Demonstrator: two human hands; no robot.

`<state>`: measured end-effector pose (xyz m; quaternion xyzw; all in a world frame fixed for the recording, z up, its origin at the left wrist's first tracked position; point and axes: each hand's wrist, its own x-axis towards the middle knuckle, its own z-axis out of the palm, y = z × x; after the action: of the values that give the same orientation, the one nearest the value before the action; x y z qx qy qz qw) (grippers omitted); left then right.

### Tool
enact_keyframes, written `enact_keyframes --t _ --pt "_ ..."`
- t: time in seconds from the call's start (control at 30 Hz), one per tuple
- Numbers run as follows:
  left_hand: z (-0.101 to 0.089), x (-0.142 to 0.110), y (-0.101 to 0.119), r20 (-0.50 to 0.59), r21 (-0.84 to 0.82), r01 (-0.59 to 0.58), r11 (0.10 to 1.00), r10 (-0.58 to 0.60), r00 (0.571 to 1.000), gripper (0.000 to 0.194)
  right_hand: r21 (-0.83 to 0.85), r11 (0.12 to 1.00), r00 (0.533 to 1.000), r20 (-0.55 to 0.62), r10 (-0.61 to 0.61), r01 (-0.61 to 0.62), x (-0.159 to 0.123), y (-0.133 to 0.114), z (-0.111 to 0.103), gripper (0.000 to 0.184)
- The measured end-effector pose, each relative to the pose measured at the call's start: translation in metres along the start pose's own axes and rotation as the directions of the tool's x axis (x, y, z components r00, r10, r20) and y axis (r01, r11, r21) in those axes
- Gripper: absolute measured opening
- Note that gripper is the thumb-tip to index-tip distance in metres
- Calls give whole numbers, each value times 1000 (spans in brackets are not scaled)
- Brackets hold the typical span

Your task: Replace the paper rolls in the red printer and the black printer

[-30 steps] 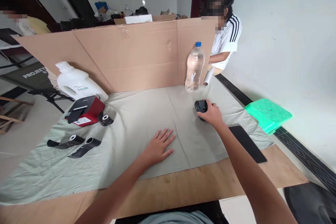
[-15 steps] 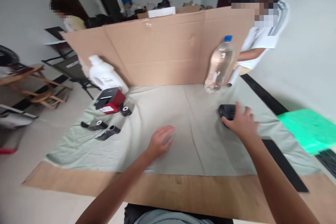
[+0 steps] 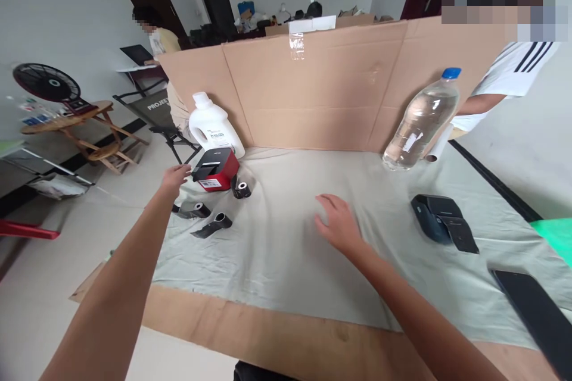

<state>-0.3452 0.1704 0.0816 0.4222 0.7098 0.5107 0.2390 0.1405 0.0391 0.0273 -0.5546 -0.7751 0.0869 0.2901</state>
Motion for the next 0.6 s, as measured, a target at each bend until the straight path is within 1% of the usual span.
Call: enact_keyframes --t 0.03,0.1,0.13,0.2,0.23,0.27,0.33,0.43,0.53,0.6 --pt "1 11 -2 46 -18 73 997 -72 996 28 92 996 1000 15 -15 13 19 -20 13 43" --pt "6 27 -6 108 -44 217 975 -211 971 27 271 962 998 60 -37 20 63 -60 40 39" --pt "9 33 -9 126 -56 263 963 -255 959 25 337 941 994 92 -60 25 87 -79 54 39" --pt "13 40 -14 136 -83 319 944 -306 942 21 354 935 989 125 -81 31 133 -113 83 39" --pt "14 42 -17 136 -99 337 936 -323 937 18 349 937 985 161 -67 7 154 -127 98 39" --pt "14 44 -19 137 -117 351 929 -335 932 17 328 943 967 254 -32 -55 174 -140 112 41" --pt "14 46 -23 146 -151 373 915 -353 924 13 299 949 942 335 -10 -96 206 -160 137 41" --pt "13 47 -29 181 -198 388 900 -356 917 13 252 960 911 412 4 -118 235 -180 168 44" --pt "14 46 -38 206 -235 387 891 -344 916 17 194 971 893 449 38 -139 244 -193 189 63" --pt "16 44 -43 203 -250 383 890 -338 919 21 159 976 896 439 63 -147 243 -199 196 75"
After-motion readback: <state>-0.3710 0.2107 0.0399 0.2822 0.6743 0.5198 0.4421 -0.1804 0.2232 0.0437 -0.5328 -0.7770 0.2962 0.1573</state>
